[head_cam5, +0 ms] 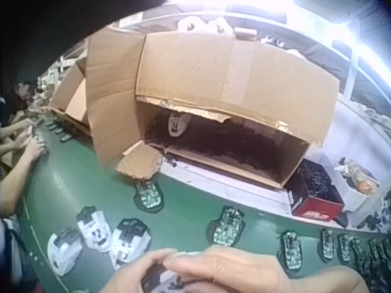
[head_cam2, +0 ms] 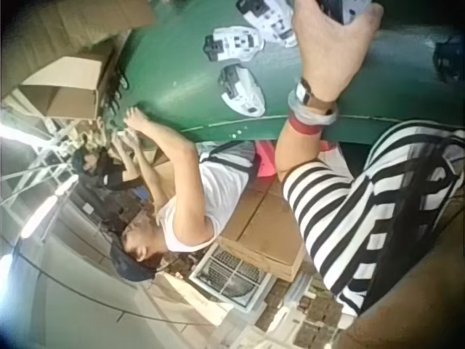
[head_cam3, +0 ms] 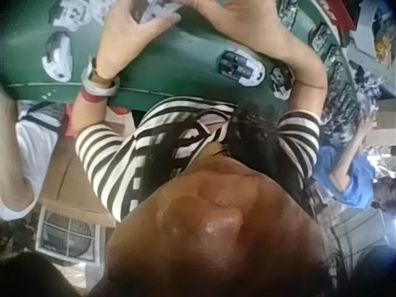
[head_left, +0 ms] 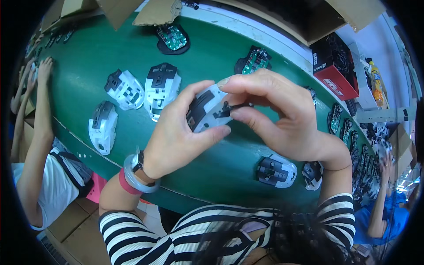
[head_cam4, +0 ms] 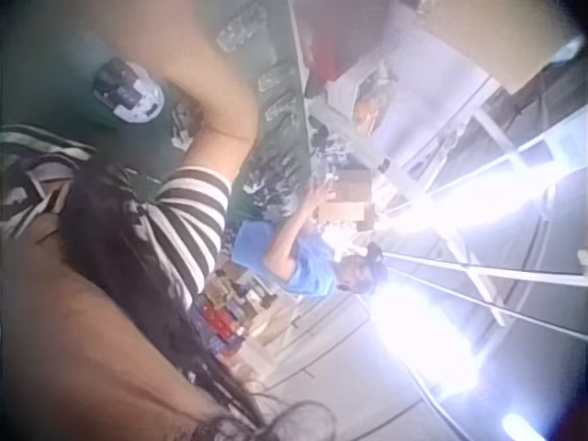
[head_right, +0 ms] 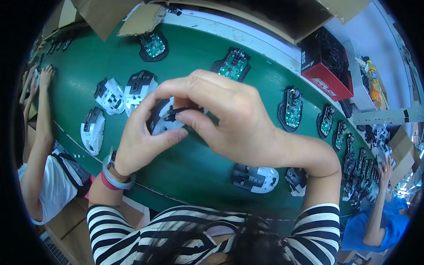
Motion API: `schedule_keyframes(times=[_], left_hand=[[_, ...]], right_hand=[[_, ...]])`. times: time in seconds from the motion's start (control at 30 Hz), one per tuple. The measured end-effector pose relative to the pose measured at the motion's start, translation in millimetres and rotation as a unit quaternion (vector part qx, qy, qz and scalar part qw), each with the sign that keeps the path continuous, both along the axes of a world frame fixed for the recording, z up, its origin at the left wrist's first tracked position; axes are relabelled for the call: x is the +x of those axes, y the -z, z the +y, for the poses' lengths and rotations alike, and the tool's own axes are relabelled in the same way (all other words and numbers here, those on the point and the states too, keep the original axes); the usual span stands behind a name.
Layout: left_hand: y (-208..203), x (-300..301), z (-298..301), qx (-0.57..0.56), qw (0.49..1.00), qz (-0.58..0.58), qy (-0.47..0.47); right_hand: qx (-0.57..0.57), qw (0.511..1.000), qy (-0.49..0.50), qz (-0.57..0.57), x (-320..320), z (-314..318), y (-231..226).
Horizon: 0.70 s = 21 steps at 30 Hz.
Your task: The person assembles white plastic electronic housings by inserting small black components into them. They repeatedly pick up a housing, insert a component, and place the housing back on the green table. The task is performed one unit at a time in a repetitive sequence.
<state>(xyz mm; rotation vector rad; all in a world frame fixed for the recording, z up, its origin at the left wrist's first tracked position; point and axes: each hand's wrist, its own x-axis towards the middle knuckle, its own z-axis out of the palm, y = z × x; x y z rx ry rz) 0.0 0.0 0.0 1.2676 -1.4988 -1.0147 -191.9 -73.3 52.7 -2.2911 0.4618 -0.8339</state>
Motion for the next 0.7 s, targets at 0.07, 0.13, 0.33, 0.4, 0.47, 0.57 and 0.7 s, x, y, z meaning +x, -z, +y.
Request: schedule_keyframes(times=[0.07,0.13,0.33,0.4,0.47,0.57,0.7], left_hand=[[-3,-7,1,0.042,0.999,0.021,0.002],[1,0,0,0.044,0.999,0.032,0.004],[9,5,0,-0.010,1.000,0.018,-0.002],[9,6,-1,-0.019,1.000,-0.001,-0.013],[4,5,-1,-0.002,0.999,-0.010,-0.034],[-3,4,0,0.025,1.000,-0.012,-0.015],[-7,4,4,0.014,1.000,-0.012,-0.012]], right_hand=[[-0.095,0.995,0.003,0.021,-6,-4,-4],[-0.079,0.996,0.022,0.026,-1,-3,3],[0.010,0.999,0.035,0.039,-12,2,-4],[0.109,0.993,0.048,0.011,-13,9,-13],[0.210,0.976,0.043,-0.023,-11,15,-9],[0.135,0.990,0.039,0.004,-9,15,4],[-0.066,0.995,0.035,0.059,0,9,10]])
